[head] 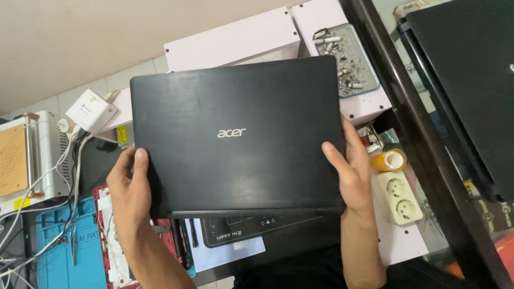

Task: The person disassembles a laptop to access the internal components.

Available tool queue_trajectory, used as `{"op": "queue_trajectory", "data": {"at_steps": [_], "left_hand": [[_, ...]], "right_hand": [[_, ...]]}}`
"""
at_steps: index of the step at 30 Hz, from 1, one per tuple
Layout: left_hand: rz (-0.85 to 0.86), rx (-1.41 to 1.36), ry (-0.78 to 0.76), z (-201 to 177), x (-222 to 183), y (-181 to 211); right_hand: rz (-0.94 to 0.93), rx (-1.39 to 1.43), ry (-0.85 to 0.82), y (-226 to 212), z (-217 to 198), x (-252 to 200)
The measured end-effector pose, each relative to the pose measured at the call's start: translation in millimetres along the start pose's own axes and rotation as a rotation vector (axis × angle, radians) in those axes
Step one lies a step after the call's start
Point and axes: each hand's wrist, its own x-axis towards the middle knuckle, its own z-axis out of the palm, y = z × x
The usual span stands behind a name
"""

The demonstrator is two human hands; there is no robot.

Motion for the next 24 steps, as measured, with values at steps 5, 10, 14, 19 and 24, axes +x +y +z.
{"op": "queue_trajectory", "data": {"at_steps": [5,10,14,19,24], "left_hand": [[0.058,0.085,-0.114,41,32,65],[0.249,0.086,-0.295,97,80,101],[0.269,-0.041,-0.497,146,112,137],[0.114,-0.335,-0.704,222,140,155],[0.423,-0.205,-0.741,324,151,152]], "right_hand": [[-0.114,-0.042,0.138,-39,-18,-16],[-0.153,0.131,0.309,-65,-32,-26],[-0.255,0.287,0.43,-70,-49,-31],[-0.309,0.337,0.619,-65,-71,-36],[-0.433,0.389,0.745,-68,-89,-46]]}}
